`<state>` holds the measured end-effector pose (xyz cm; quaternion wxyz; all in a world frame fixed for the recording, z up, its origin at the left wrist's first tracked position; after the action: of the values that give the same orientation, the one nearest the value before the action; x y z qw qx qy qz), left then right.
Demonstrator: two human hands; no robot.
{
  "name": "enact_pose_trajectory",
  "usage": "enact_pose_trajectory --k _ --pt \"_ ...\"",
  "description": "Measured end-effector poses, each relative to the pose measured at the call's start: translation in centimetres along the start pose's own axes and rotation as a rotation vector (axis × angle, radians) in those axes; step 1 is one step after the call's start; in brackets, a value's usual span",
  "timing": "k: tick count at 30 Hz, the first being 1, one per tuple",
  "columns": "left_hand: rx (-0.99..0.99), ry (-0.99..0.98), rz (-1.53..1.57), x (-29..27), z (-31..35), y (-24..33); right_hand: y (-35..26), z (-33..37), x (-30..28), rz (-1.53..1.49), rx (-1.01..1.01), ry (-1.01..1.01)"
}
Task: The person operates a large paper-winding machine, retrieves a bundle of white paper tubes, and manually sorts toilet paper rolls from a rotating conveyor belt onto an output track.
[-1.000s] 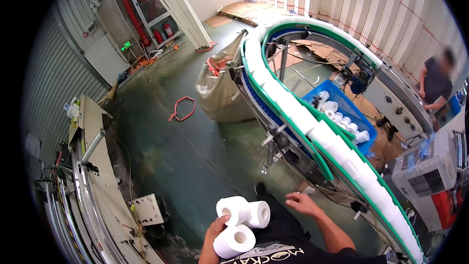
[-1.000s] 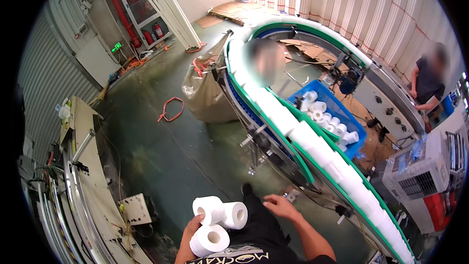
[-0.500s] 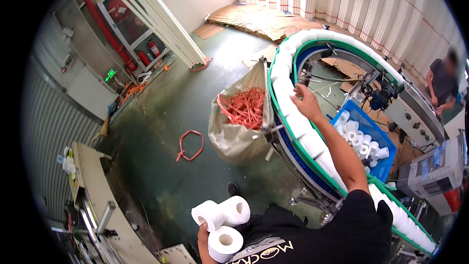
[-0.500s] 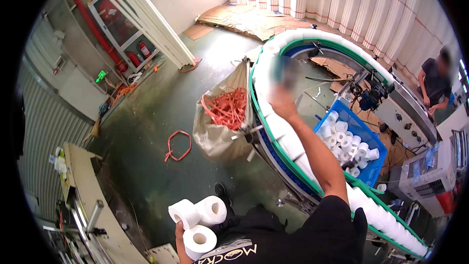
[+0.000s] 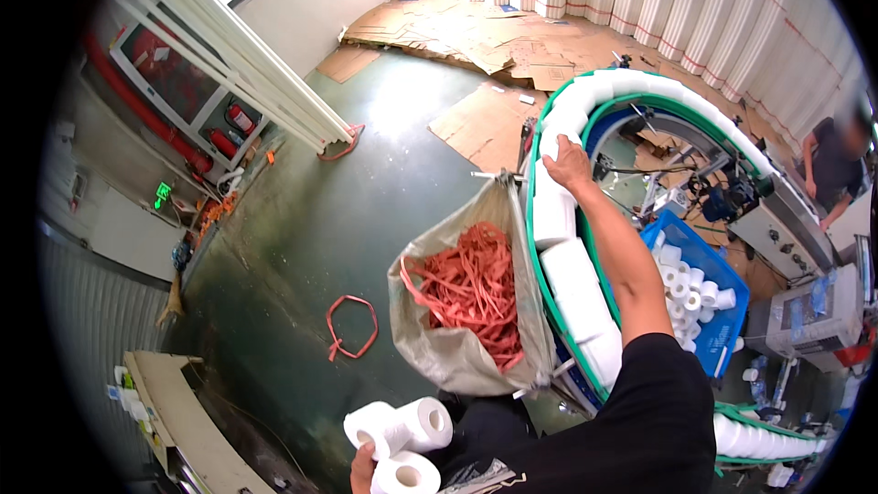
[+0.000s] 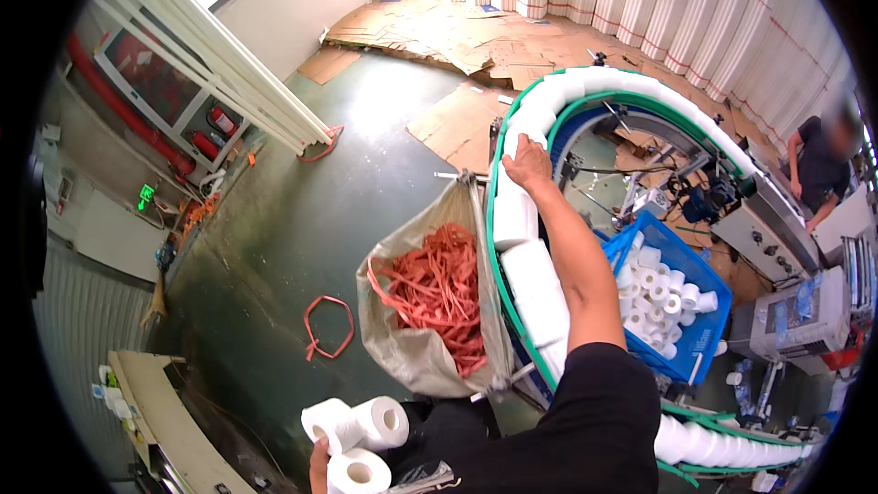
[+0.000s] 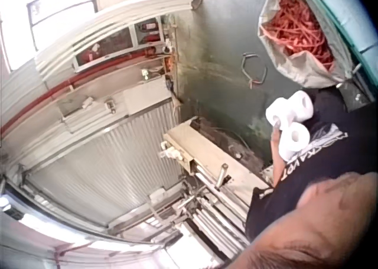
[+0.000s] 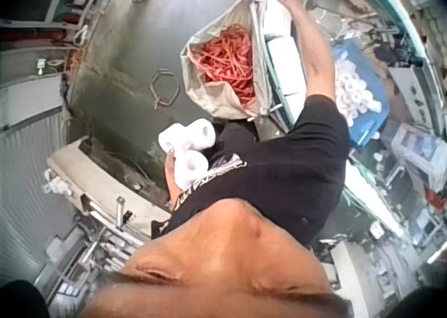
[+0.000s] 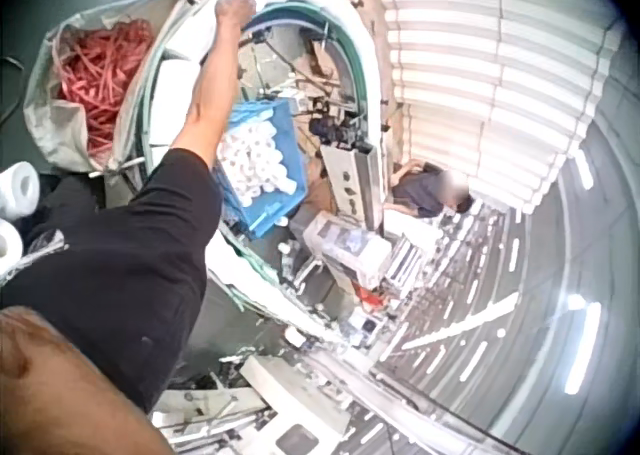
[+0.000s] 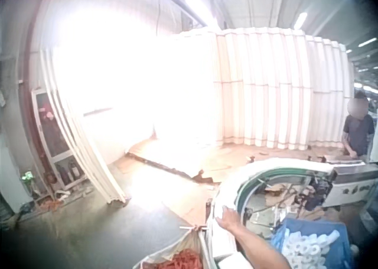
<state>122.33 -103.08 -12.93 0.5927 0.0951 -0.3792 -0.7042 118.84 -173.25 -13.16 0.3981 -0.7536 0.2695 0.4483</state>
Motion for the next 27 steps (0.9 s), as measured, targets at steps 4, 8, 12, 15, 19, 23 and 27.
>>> enact_pose_trajectory --k 4,8,12,15,19,23,27 --pt "0.049 0.244 0.025 4.9 2.4 4.1 2.2 -4.0 6.5 0.284 0.113 -0.09" --pt "0.001 0.233 0.033 10.0 0.6 6.8 2.8 -4.7 8.0 0.362 0.042 -0.15" --pt "-0.084 0.144 0.093 8.9 -4.2 6.6 0.7 -3.6 6.2 0.262 -0.071 -0.278" --pt "-0.181 0.025 0.187 6.7 -8.7 5.7 1.0 -1.7 5.8 0.261 -0.131 -0.314" --pt "-0.262 -0.046 0.273 4.8 -10.7 4.7 1.7 -2.6 5.6 0.318 -0.096 -0.423" --pt "-0.304 -0.059 0.296 3.3 -11.6 3.4 5.2 -7.5 5.0 0.233 0.003 -0.186" --pt "-0.304 -0.033 0.26 2.3 -12.3 2.2 3.0 -8.2 6.4 0.296 -0.211 -0.041"
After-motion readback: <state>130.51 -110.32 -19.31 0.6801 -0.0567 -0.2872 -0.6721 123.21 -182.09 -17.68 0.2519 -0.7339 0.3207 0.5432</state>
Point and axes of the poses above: each hand's wrist, its own z-axis away from the middle knuckle, its own x-axis out of the palm, y = z × x, the point moved 9 cm from there along -z, towards the middle knuckle, and after that the axes turned 4 degrees about y, right-handed, at the moved point
